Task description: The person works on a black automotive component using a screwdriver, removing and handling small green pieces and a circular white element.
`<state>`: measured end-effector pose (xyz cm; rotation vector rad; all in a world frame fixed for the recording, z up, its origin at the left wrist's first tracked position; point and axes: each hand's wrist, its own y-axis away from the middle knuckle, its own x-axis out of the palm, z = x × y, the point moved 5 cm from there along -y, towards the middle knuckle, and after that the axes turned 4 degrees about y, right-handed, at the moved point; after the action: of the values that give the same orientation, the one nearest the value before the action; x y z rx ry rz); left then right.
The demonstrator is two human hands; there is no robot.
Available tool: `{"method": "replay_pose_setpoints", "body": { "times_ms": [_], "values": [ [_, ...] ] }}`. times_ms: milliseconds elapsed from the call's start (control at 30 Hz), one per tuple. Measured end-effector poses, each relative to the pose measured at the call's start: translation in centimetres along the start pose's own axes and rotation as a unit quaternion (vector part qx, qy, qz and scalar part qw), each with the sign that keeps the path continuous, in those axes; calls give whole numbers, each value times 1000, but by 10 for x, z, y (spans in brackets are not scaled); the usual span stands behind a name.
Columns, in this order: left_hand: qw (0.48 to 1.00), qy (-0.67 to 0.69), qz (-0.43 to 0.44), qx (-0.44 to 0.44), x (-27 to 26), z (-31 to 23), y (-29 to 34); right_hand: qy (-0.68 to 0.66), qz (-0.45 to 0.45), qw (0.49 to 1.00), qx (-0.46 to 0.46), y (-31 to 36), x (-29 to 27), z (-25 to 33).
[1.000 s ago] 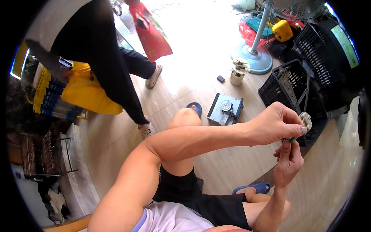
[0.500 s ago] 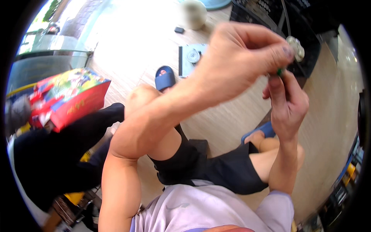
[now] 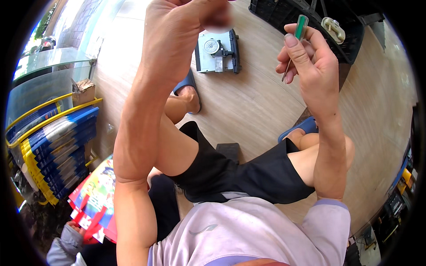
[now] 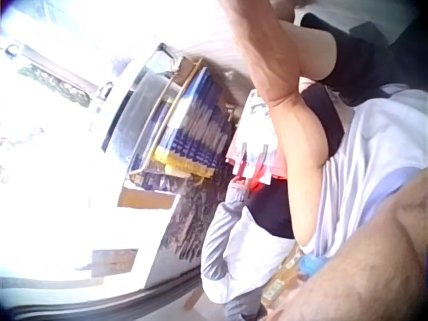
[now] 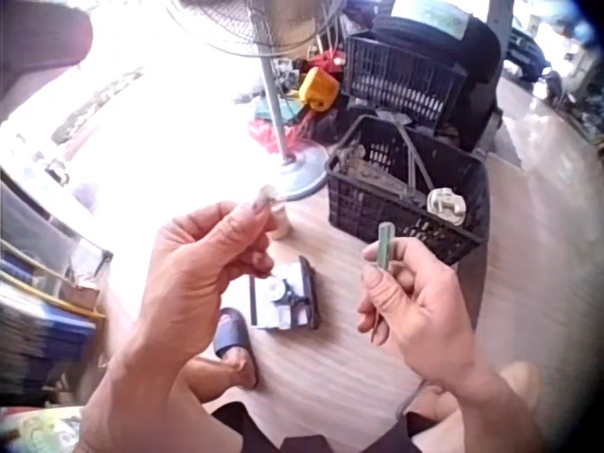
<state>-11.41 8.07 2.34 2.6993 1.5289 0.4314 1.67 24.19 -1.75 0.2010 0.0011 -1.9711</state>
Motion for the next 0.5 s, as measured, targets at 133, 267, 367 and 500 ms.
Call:
{"method": "replay_pose_setpoints", "body": {
  "times_ms": [133,267,367,500],
  "values": [
    [1000,-17,-11,8,-3,-1,-4,15,-15,1000,5,-1,-1,-5],
    [1000,-18,11,3,2,0,-5,23,-29,999,-5,-2,-6,-10],
    [999,-10,11,-40,12,2,-6,-37,-87,995,-8,-1,-13,-8],
    [997,30,55,-43,11,5,-2,-44,-90,995,-13,-3,-25,-10]
  ]
}}
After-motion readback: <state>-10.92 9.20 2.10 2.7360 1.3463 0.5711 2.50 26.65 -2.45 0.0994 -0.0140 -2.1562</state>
